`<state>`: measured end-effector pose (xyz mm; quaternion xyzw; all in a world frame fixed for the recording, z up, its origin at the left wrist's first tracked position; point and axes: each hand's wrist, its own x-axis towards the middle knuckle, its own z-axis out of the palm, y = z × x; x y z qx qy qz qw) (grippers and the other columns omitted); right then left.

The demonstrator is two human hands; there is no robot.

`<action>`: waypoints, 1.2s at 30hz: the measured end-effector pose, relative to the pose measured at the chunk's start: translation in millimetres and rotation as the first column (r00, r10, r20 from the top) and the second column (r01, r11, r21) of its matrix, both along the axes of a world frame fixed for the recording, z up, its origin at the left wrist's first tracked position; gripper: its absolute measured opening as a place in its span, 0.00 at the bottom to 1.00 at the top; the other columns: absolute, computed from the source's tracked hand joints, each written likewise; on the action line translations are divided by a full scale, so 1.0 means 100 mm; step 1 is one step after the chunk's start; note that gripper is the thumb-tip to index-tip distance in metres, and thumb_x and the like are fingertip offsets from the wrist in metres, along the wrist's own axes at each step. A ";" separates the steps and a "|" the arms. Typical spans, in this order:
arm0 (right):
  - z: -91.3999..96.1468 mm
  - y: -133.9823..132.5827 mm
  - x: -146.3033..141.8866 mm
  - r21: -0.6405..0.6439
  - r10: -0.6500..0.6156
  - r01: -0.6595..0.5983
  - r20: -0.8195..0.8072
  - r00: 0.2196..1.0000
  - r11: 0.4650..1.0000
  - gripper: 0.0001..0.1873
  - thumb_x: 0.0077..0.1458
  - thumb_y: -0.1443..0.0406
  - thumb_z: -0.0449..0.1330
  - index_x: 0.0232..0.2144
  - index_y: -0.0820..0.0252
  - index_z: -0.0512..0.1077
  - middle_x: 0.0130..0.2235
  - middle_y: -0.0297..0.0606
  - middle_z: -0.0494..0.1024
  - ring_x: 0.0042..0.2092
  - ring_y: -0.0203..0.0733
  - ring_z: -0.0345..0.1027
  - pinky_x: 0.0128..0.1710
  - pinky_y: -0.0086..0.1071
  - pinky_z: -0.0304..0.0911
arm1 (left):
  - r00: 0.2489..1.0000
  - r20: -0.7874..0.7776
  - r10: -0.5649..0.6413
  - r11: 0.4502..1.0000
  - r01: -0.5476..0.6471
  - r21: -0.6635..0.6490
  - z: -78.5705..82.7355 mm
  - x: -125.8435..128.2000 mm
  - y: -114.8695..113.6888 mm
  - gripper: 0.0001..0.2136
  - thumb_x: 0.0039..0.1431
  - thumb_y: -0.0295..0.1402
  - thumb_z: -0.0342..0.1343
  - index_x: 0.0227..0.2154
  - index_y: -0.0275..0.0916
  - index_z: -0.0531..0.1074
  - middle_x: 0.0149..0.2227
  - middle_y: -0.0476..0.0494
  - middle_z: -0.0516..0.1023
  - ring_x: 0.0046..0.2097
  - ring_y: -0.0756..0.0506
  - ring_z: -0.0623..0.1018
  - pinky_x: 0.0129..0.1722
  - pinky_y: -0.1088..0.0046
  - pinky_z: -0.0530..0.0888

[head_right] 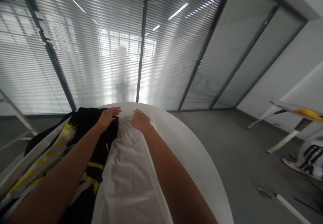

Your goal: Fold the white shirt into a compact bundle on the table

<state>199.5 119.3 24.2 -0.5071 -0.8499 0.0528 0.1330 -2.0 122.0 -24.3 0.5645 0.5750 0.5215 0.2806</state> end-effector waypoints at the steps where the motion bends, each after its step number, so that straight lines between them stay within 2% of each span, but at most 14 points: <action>1: -0.07 -0.05 -0.16 -0.009 0.033 -0.032 0.008 0.999 0.999 0.28 0.55 0.70 0.51 0.59 0.66 0.65 0.63 0.48 0.64 0.62 0.45 0.59 0.60 0.34 0.57 | 0.996 0.085 0.013 1.000 -0.012 -0.013 0.00 -0.03 -0.01 0.26 0.63 0.44 0.36 0.51 0.35 0.74 0.48 0.34 0.79 0.48 0.40 0.78 0.43 0.59 0.76; 4: -0.30 -0.21 -0.49 -0.061 0.075 -0.073 0.031 0.997 0.995 0.25 0.56 0.68 0.51 0.56 0.65 0.66 0.63 0.50 0.63 0.60 0.46 0.64 0.57 0.36 0.61 | 0.936 0.350 0.047 0.997 -0.023 -0.071 -0.03 -0.08 -0.05 0.28 0.61 0.49 0.39 0.50 0.33 0.74 0.48 0.31 0.79 0.47 0.40 0.78 0.42 0.61 0.76; 5: -0.37 -0.26 -0.55 -0.075 0.067 -0.064 0.035 0.997 0.995 0.25 0.56 0.67 0.51 0.57 0.64 0.66 0.64 0.49 0.61 0.58 0.47 0.65 0.55 0.38 0.63 | 0.929 0.366 0.050 0.996 -0.020 -0.086 -0.04 -0.07 -0.05 0.28 0.61 0.48 0.39 0.50 0.32 0.74 0.48 0.31 0.79 0.46 0.41 0.79 0.42 0.62 0.76; 9: -0.49 -0.38 -0.60 -0.062 0.020 -0.019 0.025 0.999 0.998 0.27 0.58 0.64 0.51 0.60 0.60 0.61 0.66 0.48 0.56 0.55 0.50 0.68 0.51 0.42 0.66 | 0.995 0.095 0.008 0.995 0.001 -0.097 -0.10 -0.04 -0.04 0.27 0.63 0.42 0.35 0.52 0.32 0.71 0.46 0.32 0.80 0.46 0.43 0.79 0.45 0.64 0.75; 13: -0.48 -0.43 -0.54 -0.012 0.012 -0.012 -0.013 1.000 1.000 0.31 0.59 0.64 0.49 0.64 0.60 0.54 0.67 0.49 0.54 0.55 0.51 0.67 0.52 0.43 0.65 | 0.993 -0.113 -0.032 0.996 0.022 -0.089 -0.12 0.00 0.00 0.22 0.63 0.38 0.40 0.49 0.34 0.74 0.44 0.37 0.81 0.47 0.43 0.79 0.52 0.65 0.71; 15: -0.50 -0.45 -0.52 -0.018 0.045 -0.045 -0.016 0.999 0.999 0.32 0.58 0.64 0.51 0.65 0.58 0.54 0.66 0.48 0.57 0.55 0.50 0.67 0.52 0.42 0.64 | 0.973 -0.223 -0.059 0.995 0.039 -0.092 -0.14 0.05 0.00 0.21 0.64 0.37 0.41 0.47 0.36 0.76 0.44 0.39 0.81 0.48 0.43 0.78 0.54 0.66 0.68; 17: -0.53 -0.47 -0.50 -0.035 0.109 -0.109 0.015 0.994 0.993 0.28 0.57 0.64 0.53 0.60 0.59 0.62 0.62 0.48 0.64 0.56 0.50 0.66 0.53 0.41 0.62 | 0.939 -0.331 -0.096 0.992 0.062 -0.110 -0.16 0.10 -0.02 0.19 0.64 0.37 0.42 0.45 0.37 0.77 0.44 0.40 0.81 0.49 0.44 0.78 0.54 0.68 0.68; 19: -0.56 -0.50 -0.46 -0.040 0.172 -0.170 0.052 0.984 0.985 0.20 0.57 0.64 0.54 0.51 0.62 0.71 0.55 0.50 0.71 0.56 0.50 0.65 0.55 0.40 0.60 | 0.894 -0.430 -0.123 0.988 0.068 -0.141 -0.18 0.16 -0.03 0.18 0.64 0.37 0.44 0.41 0.38 0.78 0.43 0.39 0.81 0.49 0.43 0.78 0.53 0.68 0.69; 22: -0.55 -0.58 -0.36 -0.007 0.234 -0.234 0.035 0.972 0.972 0.13 0.58 0.65 0.53 0.41 0.63 0.75 0.47 0.48 0.76 0.52 0.47 0.68 0.55 0.38 0.57 | 0.822 -0.555 -0.127 0.983 0.030 -0.180 -0.22 0.23 -0.05 0.16 0.63 0.38 0.46 0.37 0.38 0.79 0.41 0.37 0.82 0.48 0.42 0.78 0.51 0.68 0.69; 25: -0.49 -0.70 -0.19 -0.020 0.265 -0.265 -0.024 0.964 0.964 0.13 0.57 0.66 0.53 0.43 0.61 0.74 0.46 0.45 0.76 0.50 0.44 0.68 0.54 0.36 0.58 | 0.749 -0.652 -0.115 0.982 -0.016 -0.191 -0.23 0.25 -0.05 0.17 0.64 0.38 0.46 0.37 0.39 0.80 0.42 0.38 0.81 0.48 0.42 0.78 0.50 0.69 0.69; 29: -0.42 -0.91 0.11 -0.124 0.223 -0.236 -0.116 0.968 0.964 0.24 0.55 0.70 0.52 0.54 0.57 0.68 0.53 0.44 0.72 0.52 0.43 0.67 0.52 0.34 0.59 | 0.661 -0.743 -0.104 0.981 -0.053 -0.184 -0.22 0.23 -0.04 0.17 0.64 0.37 0.45 0.41 0.42 0.79 0.45 0.40 0.81 0.49 0.43 0.78 0.49 0.70 0.69; 31: -0.41 -0.97 0.27 -0.191 0.178 -0.211 -0.177 0.968 0.959 0.28 0.54 0.69 0.53 0.59 0.59 0.64 0.54 0.45 0.71 0.51 0.44 0.67 0.51 0.34 0.60 | 0.625 -0.775 -0.097 0.982 -0.067 -0.176 -0.22 0.23 -0.04 0.17 0.63 0.36 0.45 0.44 0.41 0.78 0.47 0.39 0.80 0.50 0.43 0.77 0.50 0.70 0.69; 34: -0.38 -0.98 0.48 -0.311 0.126 -0.186 -0.203 0.971 0.932 0.27 0.53 0.66 0.55 0.56 0.63 0.66 0.48 0.45 0.75 0.49 0.45 0.68 0.48 0.34 0.61 | 0.572 -0.816 -0.078 0.984 -0.087 -0.155 -0.24 0.26 -0.07 0.18 0.62 0.33 0.45 0.48 0.39 0.76 0.50 0.37 0.78 0.52 0.40 0.75 0.51 0.66 0.69; 36: -0.34 -0.95 0.59 -0.389 0.157 -0.212 -0.169 0.973 0.896 0.22 0.51 0.66 0.56 0.50 0.62 0.71 0.44 0.43 0.77 0.45 0.45 0.70 0.45 0.33 0.62 | 0.538 -0.841 -0.063 0.987 -0.093 -0.133 -0.25 0.29 -0.11 0.18 0.61 0.31 0.46 0.50 0.39 0.75 0.52 0.36 0.76 0.53 0.38 0.74 0.53 0.62 0.67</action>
